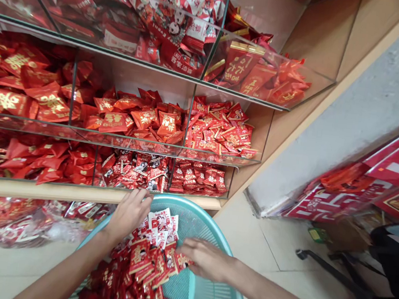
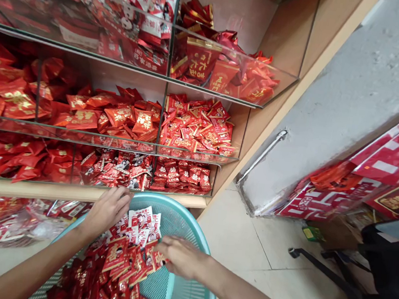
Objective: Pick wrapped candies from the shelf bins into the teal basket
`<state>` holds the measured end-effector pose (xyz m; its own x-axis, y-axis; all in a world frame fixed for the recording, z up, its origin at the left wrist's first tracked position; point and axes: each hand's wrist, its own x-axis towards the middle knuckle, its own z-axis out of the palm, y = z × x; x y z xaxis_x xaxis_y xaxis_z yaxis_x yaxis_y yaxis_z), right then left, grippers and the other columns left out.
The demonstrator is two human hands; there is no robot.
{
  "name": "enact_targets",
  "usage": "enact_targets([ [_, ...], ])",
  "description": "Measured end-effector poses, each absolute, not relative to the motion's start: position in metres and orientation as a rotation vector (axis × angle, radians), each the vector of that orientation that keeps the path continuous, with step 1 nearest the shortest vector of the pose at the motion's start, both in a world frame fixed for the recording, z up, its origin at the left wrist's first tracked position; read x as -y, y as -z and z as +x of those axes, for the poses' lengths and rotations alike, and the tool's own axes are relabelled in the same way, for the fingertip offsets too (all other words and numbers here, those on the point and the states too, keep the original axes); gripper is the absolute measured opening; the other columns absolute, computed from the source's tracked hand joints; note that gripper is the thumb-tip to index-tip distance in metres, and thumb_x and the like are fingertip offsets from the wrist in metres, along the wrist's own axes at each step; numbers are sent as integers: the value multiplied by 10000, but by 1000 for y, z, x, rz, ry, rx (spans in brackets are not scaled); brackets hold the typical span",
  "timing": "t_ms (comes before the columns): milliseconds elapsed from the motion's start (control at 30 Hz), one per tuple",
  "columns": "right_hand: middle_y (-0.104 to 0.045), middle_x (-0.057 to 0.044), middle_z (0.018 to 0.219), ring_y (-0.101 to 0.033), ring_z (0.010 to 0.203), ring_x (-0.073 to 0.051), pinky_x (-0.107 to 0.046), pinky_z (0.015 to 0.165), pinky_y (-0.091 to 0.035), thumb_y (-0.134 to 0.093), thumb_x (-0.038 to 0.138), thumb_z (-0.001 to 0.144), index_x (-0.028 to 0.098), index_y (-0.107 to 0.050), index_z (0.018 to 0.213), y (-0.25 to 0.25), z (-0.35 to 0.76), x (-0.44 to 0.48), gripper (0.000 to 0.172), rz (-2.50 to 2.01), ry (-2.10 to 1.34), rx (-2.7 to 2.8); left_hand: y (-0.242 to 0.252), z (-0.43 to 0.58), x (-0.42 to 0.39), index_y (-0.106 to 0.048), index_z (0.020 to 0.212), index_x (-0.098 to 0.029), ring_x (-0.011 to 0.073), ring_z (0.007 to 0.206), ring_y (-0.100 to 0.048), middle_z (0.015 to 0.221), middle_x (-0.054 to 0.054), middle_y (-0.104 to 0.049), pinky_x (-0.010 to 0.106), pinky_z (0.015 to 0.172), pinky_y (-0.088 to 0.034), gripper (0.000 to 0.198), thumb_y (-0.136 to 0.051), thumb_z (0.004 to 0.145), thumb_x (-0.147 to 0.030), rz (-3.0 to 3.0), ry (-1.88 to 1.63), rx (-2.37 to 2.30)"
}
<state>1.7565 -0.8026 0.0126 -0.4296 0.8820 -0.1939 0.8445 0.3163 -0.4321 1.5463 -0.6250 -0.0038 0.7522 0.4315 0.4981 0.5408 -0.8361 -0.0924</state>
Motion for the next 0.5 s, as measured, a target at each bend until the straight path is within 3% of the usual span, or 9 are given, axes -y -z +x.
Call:
enact_targets([
  [233,-642,-68,905,-575,856,-214,-324,732,-442,-562,62,748,204,-640,960,9,1743,782,267,-1536,-606,2798,3,1547,624,-584,928,-171,184,861,-459,950,55,-558,325,772,-381,158,-440,864,-180,-2724,714,760],
  [500,-592,-39,1034,-563,844,-163,-265,764,-434,-576,51,708,234,-586,1043,4,1742,764,382,-1649,-711,2526,2,1547,626,-582,922,-175,187,860,-454,964,54,-561,328,765,-379,148,-448,860,-180,-2725,716,757],
])
